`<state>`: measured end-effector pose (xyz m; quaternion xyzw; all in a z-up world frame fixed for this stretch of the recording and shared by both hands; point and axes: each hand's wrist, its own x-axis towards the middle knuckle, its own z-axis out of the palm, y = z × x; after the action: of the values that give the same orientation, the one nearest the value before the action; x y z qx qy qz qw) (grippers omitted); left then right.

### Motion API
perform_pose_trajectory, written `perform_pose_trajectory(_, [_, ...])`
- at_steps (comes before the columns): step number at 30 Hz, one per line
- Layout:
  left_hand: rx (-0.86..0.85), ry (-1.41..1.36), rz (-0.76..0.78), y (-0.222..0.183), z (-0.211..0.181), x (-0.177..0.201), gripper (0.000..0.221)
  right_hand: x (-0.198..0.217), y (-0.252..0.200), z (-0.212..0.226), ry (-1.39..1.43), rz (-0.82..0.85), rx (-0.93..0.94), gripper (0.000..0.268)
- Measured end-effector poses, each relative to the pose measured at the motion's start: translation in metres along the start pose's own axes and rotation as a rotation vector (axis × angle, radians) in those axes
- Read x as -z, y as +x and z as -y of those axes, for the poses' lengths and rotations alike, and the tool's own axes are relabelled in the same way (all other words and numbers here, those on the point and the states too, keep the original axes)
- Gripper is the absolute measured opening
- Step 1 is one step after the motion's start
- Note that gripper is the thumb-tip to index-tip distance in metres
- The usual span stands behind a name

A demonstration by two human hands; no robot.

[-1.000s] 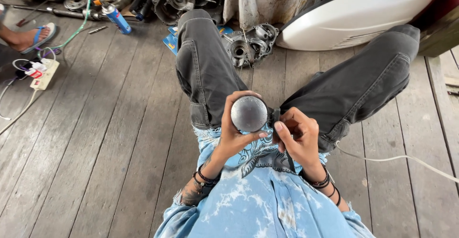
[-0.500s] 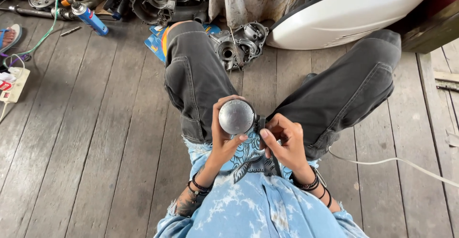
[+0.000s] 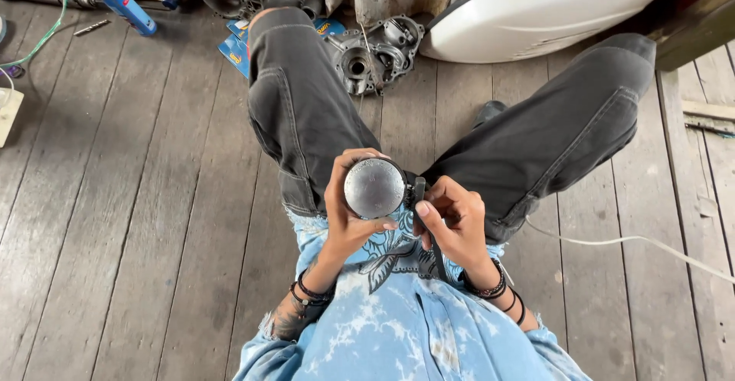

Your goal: The person sits on the floor and uses a small metal tool to scrape and clean the surface of a metal piston. They rotate the piston in their hands to access different areas while working on it.

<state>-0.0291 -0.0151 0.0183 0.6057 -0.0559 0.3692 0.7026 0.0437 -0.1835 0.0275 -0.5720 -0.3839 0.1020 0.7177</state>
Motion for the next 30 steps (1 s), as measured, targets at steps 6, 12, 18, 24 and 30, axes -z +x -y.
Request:
perform_pose_trajectory(6, [-0.058, 0.024, 0.045, -0.034, -0.048, -0.008, 0.086, -0.012, -0.039, 0.033, -0.008, 0.009, 0.062, 0.022])
perform_pose_trajectory(12, [-0.138, 0.13, 0.069, -0.058, -0.084, -0.016, 0.087, -0.025, -0.067, 0.06, -0.019, -0.008, 0.11, 0.026])
perform_pose_trajectory(18, [-0.205, 0.208, -0.001, -0.078, -0.102, -0.017, 0.082, -0.032, -0.096, 0.067, -0.004, 0.046, 0.116, 0.018])
perform_pose_trajectory(24, [-0.223, 0.208, 0.025, -0.091, -0.114, -0.019, 0.085, -0.038, -0.101, 0.087, -0.042, 0.029, 0.136, 0.021])
perform_pose_trajectory(30, [-0.239, 0.201, 0.052, -0.092, -0.122, -0.027, 0.079, -0.031, -0.102, 0.086, -0.082, -0.003, 0.142, 0.027])
